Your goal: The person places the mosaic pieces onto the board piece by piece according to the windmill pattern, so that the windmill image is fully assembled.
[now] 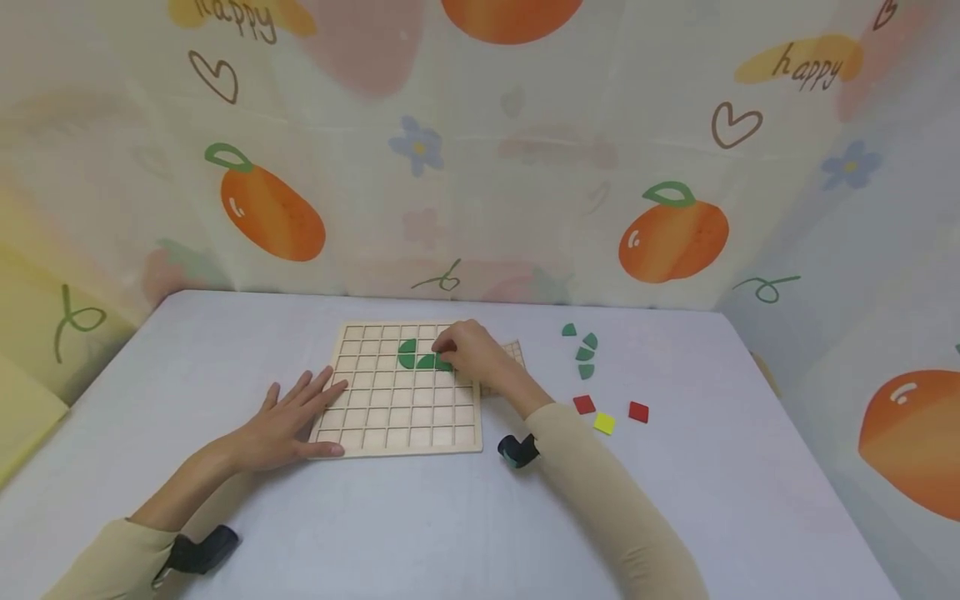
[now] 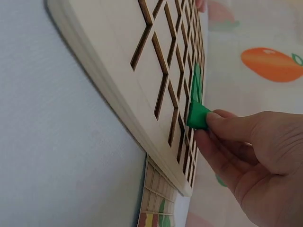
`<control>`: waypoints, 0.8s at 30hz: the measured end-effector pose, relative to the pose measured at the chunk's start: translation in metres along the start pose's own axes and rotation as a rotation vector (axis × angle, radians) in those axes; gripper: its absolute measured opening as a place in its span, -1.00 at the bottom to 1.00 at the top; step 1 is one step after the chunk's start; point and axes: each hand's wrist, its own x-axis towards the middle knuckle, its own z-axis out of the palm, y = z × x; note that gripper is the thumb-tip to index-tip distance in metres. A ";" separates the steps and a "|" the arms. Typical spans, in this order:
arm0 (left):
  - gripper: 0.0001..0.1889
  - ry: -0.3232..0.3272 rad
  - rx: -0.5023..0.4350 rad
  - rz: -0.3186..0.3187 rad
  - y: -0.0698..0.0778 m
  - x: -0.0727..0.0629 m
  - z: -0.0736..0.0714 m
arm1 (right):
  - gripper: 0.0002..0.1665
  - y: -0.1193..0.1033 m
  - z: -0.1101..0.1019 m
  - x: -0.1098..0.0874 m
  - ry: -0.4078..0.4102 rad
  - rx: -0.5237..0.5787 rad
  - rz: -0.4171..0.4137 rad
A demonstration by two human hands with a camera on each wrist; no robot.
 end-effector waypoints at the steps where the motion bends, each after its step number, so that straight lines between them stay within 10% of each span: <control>1: 0.07 -0.001 -0.001 0.001 0.000 0.000 0.000 | -0.77 0.001 0.001 0.001 0.004 0.000 0.012; 24: 0.06 0.007 0.009 0.006 0.002 -0.001 -0.001 | -0.72 -0.004 0.010 0.005 -0.013 -0.069 0.059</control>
